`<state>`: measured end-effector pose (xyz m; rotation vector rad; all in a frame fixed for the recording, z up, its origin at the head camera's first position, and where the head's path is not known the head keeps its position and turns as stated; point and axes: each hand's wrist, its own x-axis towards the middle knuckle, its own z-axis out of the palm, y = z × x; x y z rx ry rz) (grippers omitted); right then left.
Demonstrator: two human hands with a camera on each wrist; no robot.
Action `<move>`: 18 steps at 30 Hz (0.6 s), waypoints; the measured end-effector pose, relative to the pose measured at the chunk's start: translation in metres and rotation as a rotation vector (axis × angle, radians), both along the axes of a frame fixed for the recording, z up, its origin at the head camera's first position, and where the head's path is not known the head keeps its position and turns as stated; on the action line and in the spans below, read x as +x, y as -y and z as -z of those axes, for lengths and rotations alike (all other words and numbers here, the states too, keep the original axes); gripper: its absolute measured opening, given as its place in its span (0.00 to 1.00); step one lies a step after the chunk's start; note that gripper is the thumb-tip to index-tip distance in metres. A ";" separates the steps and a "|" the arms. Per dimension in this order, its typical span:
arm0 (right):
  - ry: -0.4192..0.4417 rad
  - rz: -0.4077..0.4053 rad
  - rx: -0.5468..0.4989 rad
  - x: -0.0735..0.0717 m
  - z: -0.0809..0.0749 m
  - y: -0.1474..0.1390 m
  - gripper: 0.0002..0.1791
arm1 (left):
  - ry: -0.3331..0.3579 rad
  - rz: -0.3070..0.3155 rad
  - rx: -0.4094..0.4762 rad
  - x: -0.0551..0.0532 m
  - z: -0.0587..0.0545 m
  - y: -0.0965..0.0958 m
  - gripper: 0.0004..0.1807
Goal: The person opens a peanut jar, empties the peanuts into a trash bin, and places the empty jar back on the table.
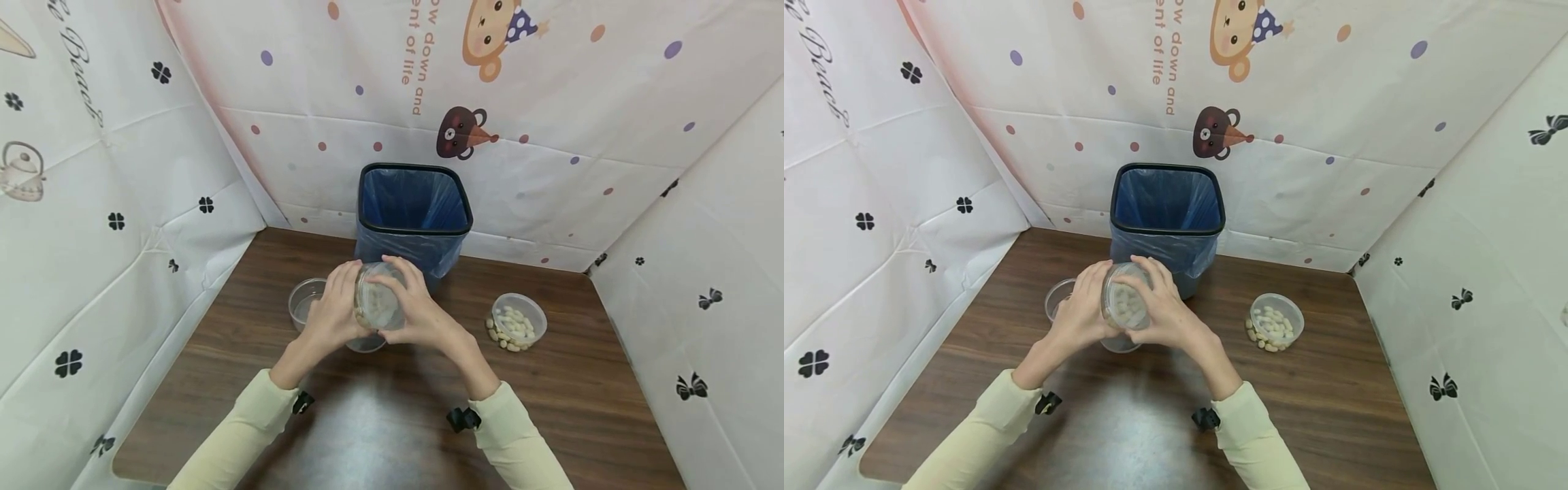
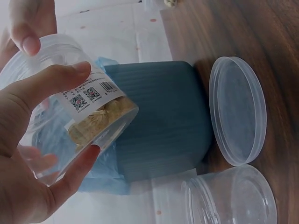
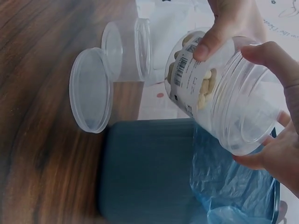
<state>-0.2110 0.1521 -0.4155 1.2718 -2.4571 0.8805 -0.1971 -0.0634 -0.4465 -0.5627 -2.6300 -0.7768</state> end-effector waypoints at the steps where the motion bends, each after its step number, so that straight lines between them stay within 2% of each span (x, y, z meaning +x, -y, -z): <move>1: 0.010 0.004 -0.009 0.000 0.001 -0.002 0.52 | 0.003 -0.004 0.002 0.000 0.000 0.000 0.71; 9: 0.091 0.063 -0.054 0.001 0.014 -0.022 0.55 | 0.011 -0.022 0.010 0.002 0.003 0.004 0.70; 18: 0.249 0.177 -0.099 -0.002 0.044 -0.051 0.56 | 0.025 -0.055 0.027 0.002 0.003 0.011 0.72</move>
